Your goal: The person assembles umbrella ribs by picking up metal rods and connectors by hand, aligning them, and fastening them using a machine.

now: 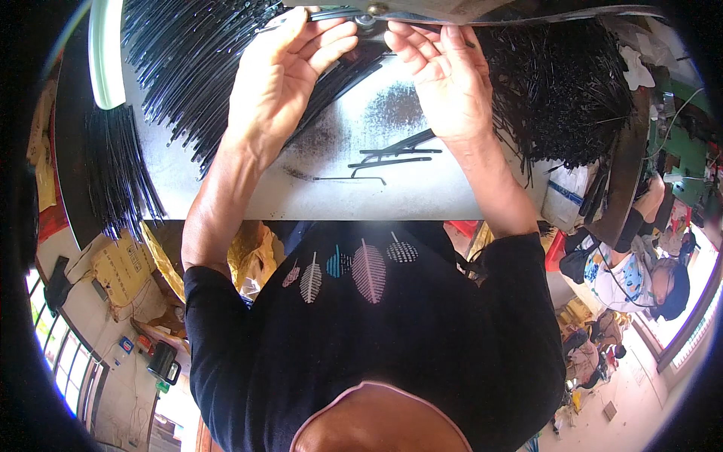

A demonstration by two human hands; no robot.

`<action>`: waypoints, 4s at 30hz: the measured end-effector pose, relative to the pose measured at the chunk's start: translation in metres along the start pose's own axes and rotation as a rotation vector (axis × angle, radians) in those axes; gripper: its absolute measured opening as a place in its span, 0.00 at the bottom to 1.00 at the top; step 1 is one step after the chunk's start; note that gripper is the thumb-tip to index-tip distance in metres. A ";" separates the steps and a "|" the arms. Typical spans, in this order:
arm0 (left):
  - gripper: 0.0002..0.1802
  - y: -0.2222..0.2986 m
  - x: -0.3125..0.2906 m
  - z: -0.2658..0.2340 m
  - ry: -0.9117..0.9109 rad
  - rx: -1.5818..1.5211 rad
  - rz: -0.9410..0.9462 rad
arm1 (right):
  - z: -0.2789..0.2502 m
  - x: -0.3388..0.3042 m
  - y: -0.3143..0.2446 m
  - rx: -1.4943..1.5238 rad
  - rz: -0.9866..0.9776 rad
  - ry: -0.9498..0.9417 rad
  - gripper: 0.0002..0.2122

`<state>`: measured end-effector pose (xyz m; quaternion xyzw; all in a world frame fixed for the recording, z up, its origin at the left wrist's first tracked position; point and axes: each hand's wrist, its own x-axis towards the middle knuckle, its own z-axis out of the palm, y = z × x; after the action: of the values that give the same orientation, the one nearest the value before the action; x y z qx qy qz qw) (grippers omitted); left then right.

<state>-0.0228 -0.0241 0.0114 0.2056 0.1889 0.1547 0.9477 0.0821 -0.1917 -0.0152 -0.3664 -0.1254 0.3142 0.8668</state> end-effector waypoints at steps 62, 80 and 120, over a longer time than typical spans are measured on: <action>0.10 0.003 0.025 -0.004 0.011 0.468 0.143 | 0.016 -0.021 -0.019 -0.188 0.216 0.180 0.21; 0.11 0.001 -0.021 -0.006 -0.198 0.517 -0.214 | -0.030 -0.039 -0.122 -2.097 -1.026 -0.164 0.12; 0.13 -0.018 0.010 0.000 -0.173 0.924 0.348 | 0.025 0.007 0.003 -0.558 0.159 -0.013 0.08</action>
<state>-0.0099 -0.0359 0.0004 0.6444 0.1212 0.1933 0.7298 0.0750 -0.1715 0.0002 -0.5972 -0.1835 0.3369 0.7044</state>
